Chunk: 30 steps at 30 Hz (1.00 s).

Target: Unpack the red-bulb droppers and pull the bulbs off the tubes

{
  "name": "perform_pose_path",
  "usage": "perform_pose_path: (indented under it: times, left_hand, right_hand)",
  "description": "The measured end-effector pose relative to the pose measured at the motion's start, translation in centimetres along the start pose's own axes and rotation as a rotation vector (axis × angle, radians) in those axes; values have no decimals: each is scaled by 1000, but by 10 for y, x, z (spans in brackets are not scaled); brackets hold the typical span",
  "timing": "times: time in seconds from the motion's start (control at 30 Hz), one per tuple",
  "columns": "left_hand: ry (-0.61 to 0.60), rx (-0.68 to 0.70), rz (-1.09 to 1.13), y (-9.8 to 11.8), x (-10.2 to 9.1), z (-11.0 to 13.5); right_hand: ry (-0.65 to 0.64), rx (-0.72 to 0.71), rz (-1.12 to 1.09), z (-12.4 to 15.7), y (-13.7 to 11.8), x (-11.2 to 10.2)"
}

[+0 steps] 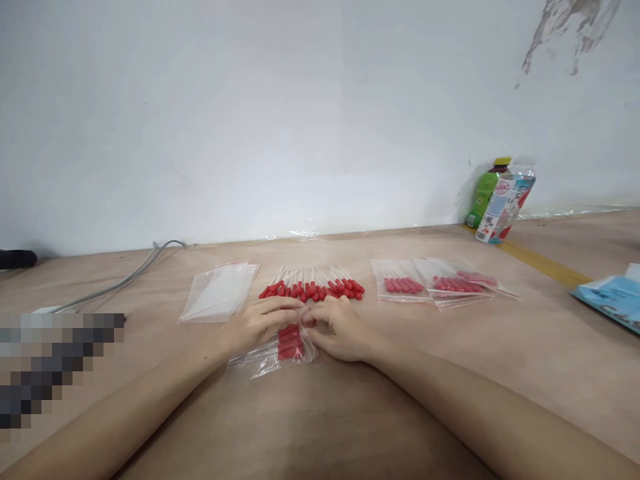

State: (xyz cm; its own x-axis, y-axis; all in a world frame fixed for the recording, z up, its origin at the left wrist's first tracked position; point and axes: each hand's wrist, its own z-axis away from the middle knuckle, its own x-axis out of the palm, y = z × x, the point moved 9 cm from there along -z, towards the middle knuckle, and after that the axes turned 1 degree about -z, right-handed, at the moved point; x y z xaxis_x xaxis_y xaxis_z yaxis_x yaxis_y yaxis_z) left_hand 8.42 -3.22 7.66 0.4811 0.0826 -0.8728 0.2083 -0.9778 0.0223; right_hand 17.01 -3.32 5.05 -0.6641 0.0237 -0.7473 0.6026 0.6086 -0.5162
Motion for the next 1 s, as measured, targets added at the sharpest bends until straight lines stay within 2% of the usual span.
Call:
perform_pose_path:
  times: [0.13,0.23,0.33,0.5,0.67,0.8,1.0]
  left_hand:
    - [-121,-266,119,-1,-2,19]
    - [-223,-388,169,1,2,47]
    - [-254,-461,193,-5,8,66]
    - [-200,-437,262,-14,15,57]
    - [-155,-446,300,-17,16,47]
    - [-114,-455,314,-19,14,49]
    - [-110,-437,310,-19,12,51]
  right_hand:
    - [-66,88,-14,-1,9,10]
    - [-108,105,29,-2,14,13]
    - [-171,107,63,-3,14,18]
    - [-191,131,55,-1,15,15]
    - [-79,168,-82,2,22,5]
    - [-39,199,-200,4,25,7]
    - [-71,133,-162,-1,16,12]
